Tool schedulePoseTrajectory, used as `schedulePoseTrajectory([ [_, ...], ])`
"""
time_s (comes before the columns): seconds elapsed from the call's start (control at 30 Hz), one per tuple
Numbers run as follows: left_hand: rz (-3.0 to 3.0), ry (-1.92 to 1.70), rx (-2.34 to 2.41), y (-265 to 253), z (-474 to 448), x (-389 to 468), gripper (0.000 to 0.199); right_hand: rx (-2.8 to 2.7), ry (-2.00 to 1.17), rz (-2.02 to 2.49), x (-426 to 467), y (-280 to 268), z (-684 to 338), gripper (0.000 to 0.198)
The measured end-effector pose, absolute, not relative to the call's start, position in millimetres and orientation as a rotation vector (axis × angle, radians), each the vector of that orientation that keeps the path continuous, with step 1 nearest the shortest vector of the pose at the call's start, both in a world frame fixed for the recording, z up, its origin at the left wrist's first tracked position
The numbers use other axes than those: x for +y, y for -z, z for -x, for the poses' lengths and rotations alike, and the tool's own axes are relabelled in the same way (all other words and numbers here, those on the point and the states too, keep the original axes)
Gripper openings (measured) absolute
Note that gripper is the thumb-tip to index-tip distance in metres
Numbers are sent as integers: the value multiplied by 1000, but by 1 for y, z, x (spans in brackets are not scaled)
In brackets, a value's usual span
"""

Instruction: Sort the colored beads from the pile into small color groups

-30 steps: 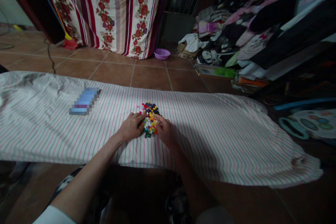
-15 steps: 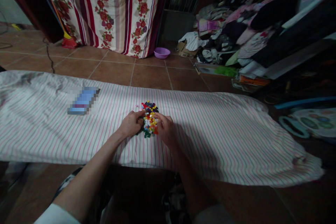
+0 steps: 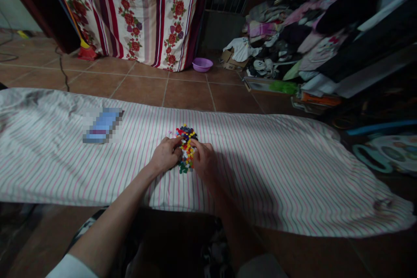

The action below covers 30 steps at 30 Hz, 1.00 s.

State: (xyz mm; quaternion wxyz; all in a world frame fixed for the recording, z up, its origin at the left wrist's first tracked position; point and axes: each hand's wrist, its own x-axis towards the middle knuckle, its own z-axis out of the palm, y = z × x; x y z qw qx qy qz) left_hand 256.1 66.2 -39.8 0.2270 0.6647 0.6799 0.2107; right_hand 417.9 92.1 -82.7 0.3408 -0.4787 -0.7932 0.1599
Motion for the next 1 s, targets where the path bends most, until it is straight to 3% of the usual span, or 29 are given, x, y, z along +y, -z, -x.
schedulePoseTrajectory([
  [0.53,-1908,-620,1854,49,-258,70,41,-2026,-512,1216,97,82,-407,55],
  [1.0,-1818,-722,1882,54,-263,74,31,-1990,-570,1122,96,70,-406,42],
])
